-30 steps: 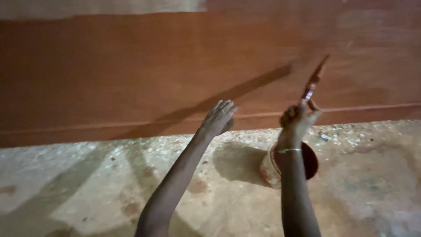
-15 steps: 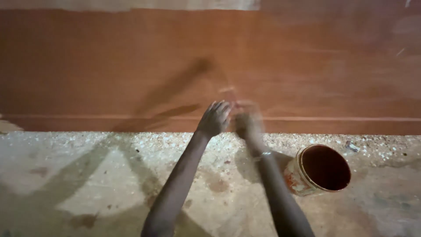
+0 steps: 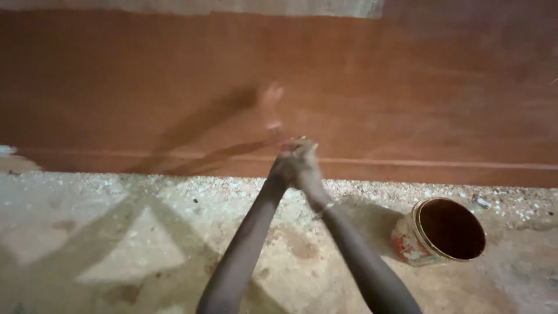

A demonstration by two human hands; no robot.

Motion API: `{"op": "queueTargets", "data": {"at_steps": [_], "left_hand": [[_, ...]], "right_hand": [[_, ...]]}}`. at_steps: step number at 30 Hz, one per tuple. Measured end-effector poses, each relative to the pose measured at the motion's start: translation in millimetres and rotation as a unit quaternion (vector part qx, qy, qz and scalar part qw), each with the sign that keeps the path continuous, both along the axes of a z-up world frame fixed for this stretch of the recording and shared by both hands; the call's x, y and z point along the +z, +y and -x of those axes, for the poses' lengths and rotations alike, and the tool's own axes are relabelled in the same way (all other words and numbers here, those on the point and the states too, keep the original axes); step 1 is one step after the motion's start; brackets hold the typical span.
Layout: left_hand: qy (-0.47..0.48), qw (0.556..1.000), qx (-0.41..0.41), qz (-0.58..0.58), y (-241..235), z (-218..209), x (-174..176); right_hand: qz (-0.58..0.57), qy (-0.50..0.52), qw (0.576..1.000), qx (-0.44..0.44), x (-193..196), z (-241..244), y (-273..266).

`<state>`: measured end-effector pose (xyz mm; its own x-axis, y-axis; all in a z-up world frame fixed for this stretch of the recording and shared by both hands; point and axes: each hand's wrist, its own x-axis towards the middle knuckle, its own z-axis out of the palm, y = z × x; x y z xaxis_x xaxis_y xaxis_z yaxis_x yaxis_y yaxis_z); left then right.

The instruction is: The person paints a wall with reddish-brown paint using a brush. They repeatedly dip the brush into a paint can on the floor and apply paint in horizontal strokes along the lower portion of the wall, gradually covering more area.

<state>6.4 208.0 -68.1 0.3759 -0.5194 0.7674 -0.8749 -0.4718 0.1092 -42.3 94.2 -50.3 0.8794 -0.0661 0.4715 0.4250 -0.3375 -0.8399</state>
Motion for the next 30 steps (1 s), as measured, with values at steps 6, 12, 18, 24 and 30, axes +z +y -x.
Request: {"op": "queueTargets", "data": {"at_steps": [6,12,18,24,30], "left_hand": [[0.040,0.994,0.103,-0.014,-4.0,-8.9,12.2],[0.080,0.993,0.087,-0.007,-24.7,9.9,50.1],[0.095,0.990,0.091,-0.047,-44.7,18.5,59.9],[0.128,0.988,0.056,-0.067,-70.1,17.7,55.6],[0.123,0.987,0.059,-0.084,-97.3,14.6,55.5]], "right_hand": [[-0.191,0.108,0.967,0.132,39.5,8.4,-36.2],[-0.372,0.038,0.928,0.005,121.4,89.5,-223.4],[-0.325,0.041,0.938,-0.113,118.5,72.6,-209.8],[-0.276,0.167,0.937,0.135,77.7,80.5,-136.8],[-0.431,0.131,0.892,0.018,105.5,59.8,-288.8]]}}
